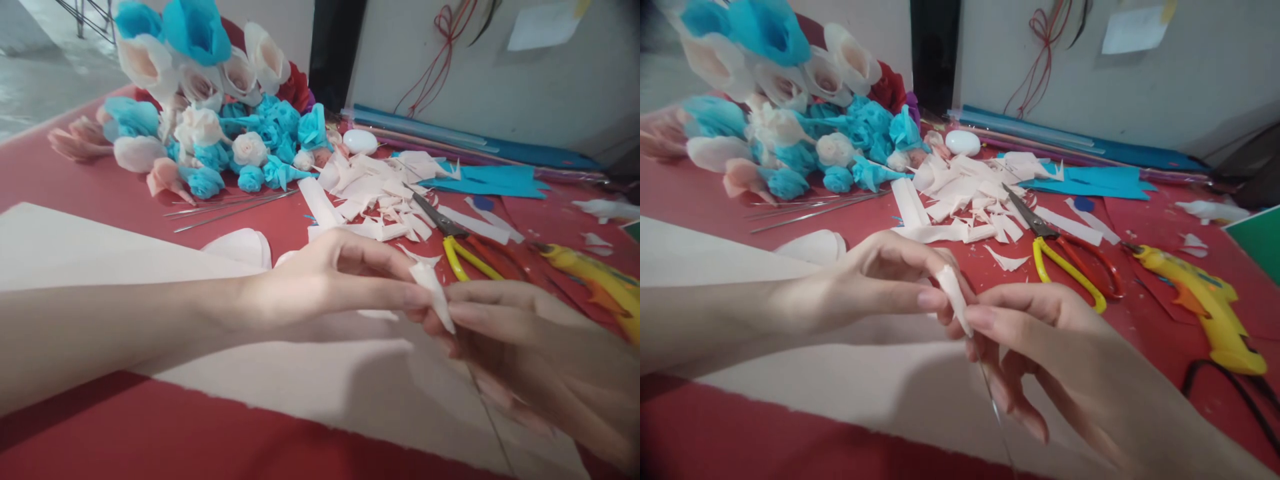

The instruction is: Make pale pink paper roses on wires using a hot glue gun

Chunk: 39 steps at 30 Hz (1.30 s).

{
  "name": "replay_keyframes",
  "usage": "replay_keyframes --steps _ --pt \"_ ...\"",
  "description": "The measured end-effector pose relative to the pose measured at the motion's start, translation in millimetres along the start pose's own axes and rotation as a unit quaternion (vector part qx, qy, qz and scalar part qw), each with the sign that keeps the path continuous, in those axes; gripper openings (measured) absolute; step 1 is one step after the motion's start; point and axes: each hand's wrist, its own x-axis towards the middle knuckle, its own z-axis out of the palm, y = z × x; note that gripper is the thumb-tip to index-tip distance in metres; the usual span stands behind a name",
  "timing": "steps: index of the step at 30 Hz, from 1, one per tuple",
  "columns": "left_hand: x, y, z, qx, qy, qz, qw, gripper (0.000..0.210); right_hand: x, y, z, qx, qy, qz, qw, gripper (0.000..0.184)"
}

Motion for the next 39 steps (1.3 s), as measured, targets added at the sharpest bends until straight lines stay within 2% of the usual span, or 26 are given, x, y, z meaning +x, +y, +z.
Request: replay_keyframes --steps 3,7,13,17,25,29,33,39 --pt "0.6 1.4 -1.2 -0.007 0.001 -0.008 1.000 0.011 -0.1 -0.6 -0.9 0.024 -0.048 0.002 0.999 0.013" --pt "0.9 1.1 -0.9 0.007 0.013 -0.008 1.000 0.010 -1.9 -2.7 0.9 0.037 -0.072 0.011 0.997 0.015" --pt "-0.2 -1.2 1.2 -0.019 0.002 -0.004 1.000 0.007 -2.6 1.6 2.0 0.024 -0.064 -0.001 0.998 0.017" --pt "-0.5 -2.8 2.7 0.006 0.024 0.012 1.000 0.007 -4.6 3.6 -0.9 0.011 -0.072 0.001 0.997 0.016" --pt "-2.0 -2.9 5.0 0.085 0.075 0.042 0.993 0.007 -4.5 4.2 -0.2 -0.014 -0.053 -0.015 0.998 0.015" --pt "-1.7 -2.9 5.5 0.100 0.107 0.061 0.987 0.008 -2.7 3.0 2.3 -0.064 0.006 -0.017 0.998 0.021" --pt "-1.7 -4.0 5.4 0.088 0.108 0.061 0.988 0.007 1.1 1.2 4.2 -0.111 0.056 -0.043 0.991 0.031" --pt "-1.1 -3.6 6.0 0.081 0.109 0.058 0.989 0.007 -0.7 3.8 5.1 -0.113 0.065 -0.054 0.990 0.029"
